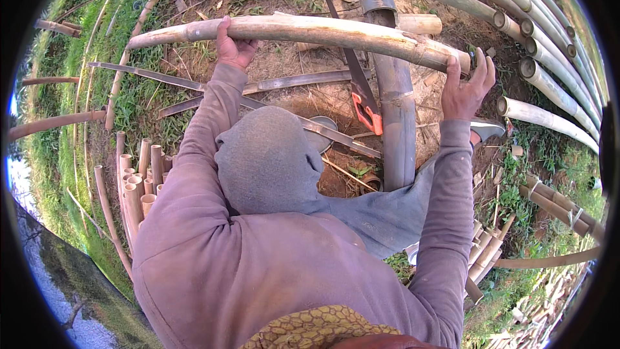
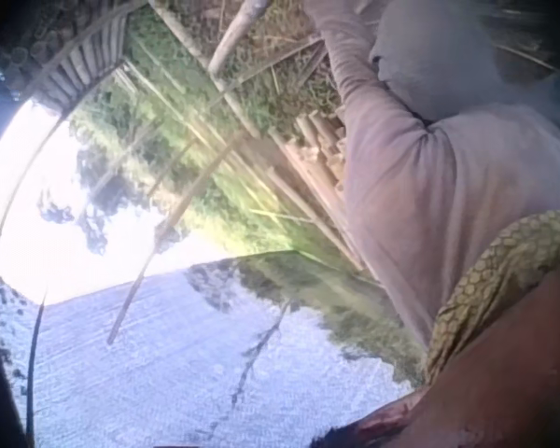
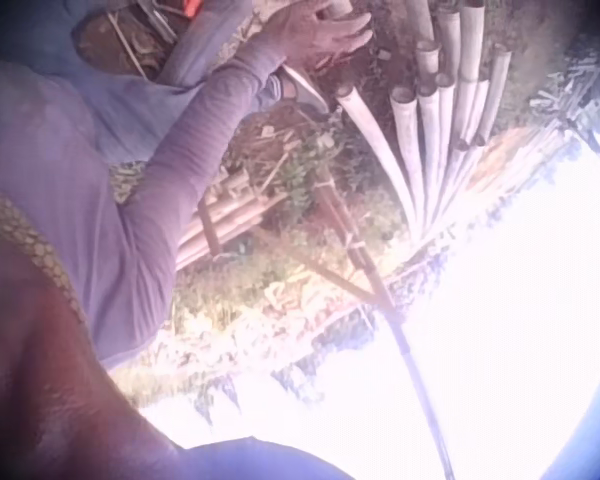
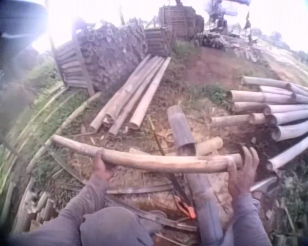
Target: The person uses a hand saw to cut long bamboo poles into shorter sections. They repeatedly position a pole on a makeshift support, saw through it, and set the cut piece aside. The work area contains many stacked bamboo poles and cut pieces.
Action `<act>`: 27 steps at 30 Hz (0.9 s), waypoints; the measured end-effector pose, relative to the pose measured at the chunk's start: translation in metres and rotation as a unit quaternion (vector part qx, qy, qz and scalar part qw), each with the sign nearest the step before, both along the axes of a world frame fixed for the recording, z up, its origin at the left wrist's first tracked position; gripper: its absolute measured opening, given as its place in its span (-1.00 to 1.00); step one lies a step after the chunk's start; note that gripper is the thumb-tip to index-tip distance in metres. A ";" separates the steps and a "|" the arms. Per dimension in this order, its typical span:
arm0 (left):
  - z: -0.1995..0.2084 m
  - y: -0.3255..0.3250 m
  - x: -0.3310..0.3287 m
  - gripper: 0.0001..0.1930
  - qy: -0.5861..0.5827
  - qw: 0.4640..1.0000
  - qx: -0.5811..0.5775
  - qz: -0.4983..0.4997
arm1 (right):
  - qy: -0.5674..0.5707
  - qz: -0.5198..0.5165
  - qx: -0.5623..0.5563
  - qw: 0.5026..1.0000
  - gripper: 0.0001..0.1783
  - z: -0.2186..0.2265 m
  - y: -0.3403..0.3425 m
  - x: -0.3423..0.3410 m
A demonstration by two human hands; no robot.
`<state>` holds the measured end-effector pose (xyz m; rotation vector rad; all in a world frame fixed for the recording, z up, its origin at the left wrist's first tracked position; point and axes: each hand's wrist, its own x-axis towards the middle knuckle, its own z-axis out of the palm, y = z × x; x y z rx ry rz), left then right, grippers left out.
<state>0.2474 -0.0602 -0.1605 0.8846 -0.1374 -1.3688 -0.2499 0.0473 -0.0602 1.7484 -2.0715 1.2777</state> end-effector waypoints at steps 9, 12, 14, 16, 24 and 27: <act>-0.078 -0.048 0.026 -0.16 -0.141 0.969 0.170 -0.108 | -0.413 0.066 0.047 0.907 -0.33 -0.065 -0.125 0.003; -0.109 0.005 0.054 -0.10 -0.487 0.837 0.173 -0.182 | -0.068 0.084 0.033 0.994 -0.46 -0.076 -0.091 0.058; -0.110 0.037 0.056 -0.20 -0.643 0.698 0.120 -0.292 | 0.064 0.207 0.019 0.976 -0.53 -0.079 -0.035 0.099; -0.090 0.073 0.048 -0.34 -0.762 0.543 0.055 -0.349 | 0.061 0.334 0.093 0.936 -0.57 -0.105 0.023 0.134; -0.107 0.075 0.066 -0.63 -0.818 0.209 0.069 -0.532 | 0.000 0.345 0.299 0.890 -0.58 -0.158 0.122 0.168; -0.095 0.096 0.084 -0.68 -0.871 0.242 -0.049 -0.425 | 0.033 0.317 0.247 0.915 -0.54 -0.135 0.106 0.157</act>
